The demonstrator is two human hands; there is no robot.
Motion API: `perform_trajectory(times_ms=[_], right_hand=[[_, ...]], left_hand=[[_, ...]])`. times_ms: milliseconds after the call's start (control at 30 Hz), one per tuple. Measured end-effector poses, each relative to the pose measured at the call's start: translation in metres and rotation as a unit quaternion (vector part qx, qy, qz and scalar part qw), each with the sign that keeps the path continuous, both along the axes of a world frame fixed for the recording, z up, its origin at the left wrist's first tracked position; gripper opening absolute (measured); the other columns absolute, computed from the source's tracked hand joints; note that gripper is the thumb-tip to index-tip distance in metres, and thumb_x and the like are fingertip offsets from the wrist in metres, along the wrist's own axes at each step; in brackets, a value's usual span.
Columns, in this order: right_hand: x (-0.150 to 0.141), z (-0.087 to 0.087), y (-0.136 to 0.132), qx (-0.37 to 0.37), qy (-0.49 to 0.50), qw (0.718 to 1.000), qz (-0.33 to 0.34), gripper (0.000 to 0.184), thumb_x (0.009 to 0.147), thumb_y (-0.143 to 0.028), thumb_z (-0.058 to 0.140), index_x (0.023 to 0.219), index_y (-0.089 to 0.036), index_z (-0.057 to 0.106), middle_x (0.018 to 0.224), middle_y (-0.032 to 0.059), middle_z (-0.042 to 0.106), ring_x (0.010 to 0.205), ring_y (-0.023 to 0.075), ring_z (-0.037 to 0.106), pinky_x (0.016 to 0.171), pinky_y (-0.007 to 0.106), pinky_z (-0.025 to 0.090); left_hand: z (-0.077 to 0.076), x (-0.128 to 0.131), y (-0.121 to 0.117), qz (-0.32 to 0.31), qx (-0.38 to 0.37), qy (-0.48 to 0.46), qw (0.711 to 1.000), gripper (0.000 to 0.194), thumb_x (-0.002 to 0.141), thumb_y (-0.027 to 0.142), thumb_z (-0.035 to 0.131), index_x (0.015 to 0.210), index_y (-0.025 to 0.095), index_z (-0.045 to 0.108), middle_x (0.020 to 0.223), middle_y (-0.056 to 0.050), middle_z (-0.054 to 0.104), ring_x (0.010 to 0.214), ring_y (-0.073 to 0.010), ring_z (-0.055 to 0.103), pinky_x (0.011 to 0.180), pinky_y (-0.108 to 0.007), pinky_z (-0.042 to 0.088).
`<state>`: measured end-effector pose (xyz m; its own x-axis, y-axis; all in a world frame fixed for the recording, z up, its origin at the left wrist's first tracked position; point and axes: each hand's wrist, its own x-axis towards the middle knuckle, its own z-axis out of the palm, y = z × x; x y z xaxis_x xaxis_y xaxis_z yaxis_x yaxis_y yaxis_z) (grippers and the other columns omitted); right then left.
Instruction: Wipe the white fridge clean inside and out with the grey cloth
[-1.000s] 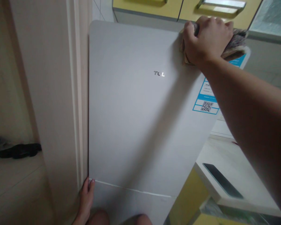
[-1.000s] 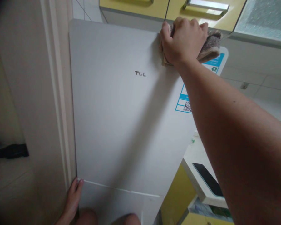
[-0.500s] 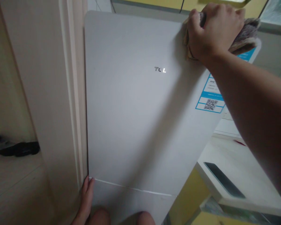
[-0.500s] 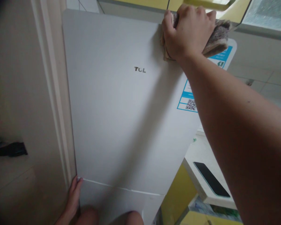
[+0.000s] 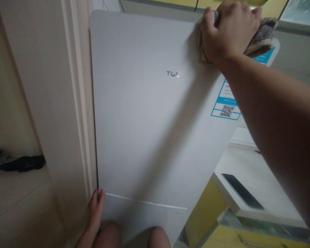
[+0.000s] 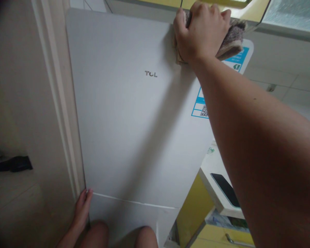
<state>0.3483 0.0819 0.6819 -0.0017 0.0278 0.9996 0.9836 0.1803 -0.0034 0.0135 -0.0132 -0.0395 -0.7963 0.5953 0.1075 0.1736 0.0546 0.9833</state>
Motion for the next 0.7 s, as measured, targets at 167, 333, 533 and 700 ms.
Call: perform_trajectory(times_ms=[167, 333, 533, 700], right_hand=[[0.0, 0.001, 0.001, -0.001, 0.005, 1.0, -0.002, 0.055, 0.111, -0.049, 0.039, 0.122, -0.01, 0.077, 0.126, 0.0185, 0.073, 0.13, 0.0373, 0.065, 0.117, 0.054, 0.038], [0.001, 0.003, 0.003, -0.007, 0.003, 1.0, -0.004, 0.06, 0.112, -0.051, 0.036, 0.127, -0.008, 0.075, 0.129, 0.019, 0.072, 0.133, 0.0372, 0.063, 0.119, 0.054, 0.036], [0.001, 0.002, 0.005, 0.001, 0.007, 1.0, -0.001, 0.056, 0.111, -0.049, 0.038, 0.125, -0.011, 0.076, 0.128, 0.0188, 0.072, 0.132, 0.0362, 0.064, 0.118, 0.053, 0.037], [0.0, 0.002, 0.003, -0.01, 0.009, 1.0, -0.019, 0.056, 0.112, -0.048, 0.038, 0.127, -0.009, 0.075, 0.129, 0.0191, 0.072, 0.134, 0.0378, 0.064, 0.118, 0.055, 0.039]], left_hand=[[0.004, 0.005, -0.002, 0.004, -0.005, -0.028, 1.0, 0.09, 0.072, 0.09, 0.053, 0.12, 0.016, 0.066, 0.128, -0.019, 0.075, 0.127, -0.0391, 0.068, 0.114, -0.051, 0.053], [0.004, 0.009, -0.002, 0.006, -0.006, -0.038, 0.999, 0.088, 0.075, 0.086, 0.053, 0.126, 0.015, 0.065, 0.132, -0.02, 0.074, 0.13, -0.0387, 0.067, 0.116, -0.051, 0.052], [-0.003, 0.008, -0.001, 0.002, 0.0, -0.032, 0.999, 0.083, 0.077, 0.084, 0.052, 0.124, 0.017, 0.066, 0.132, -0.019, 0.074, 0.129, -0.0383, 0.068, 0.116, -0.051, 0.052], [-0.017, 0.005, 0.005, 0.026, -0.007, -0.001, 1.0, 0.073, 0.086, 0.076, 0.042, 0.129, 0.021, 0.065, 0.133, -0.016, 0.075, 0.127, -0.0342, 0.07, 0.113, -0.047, 0.056]])
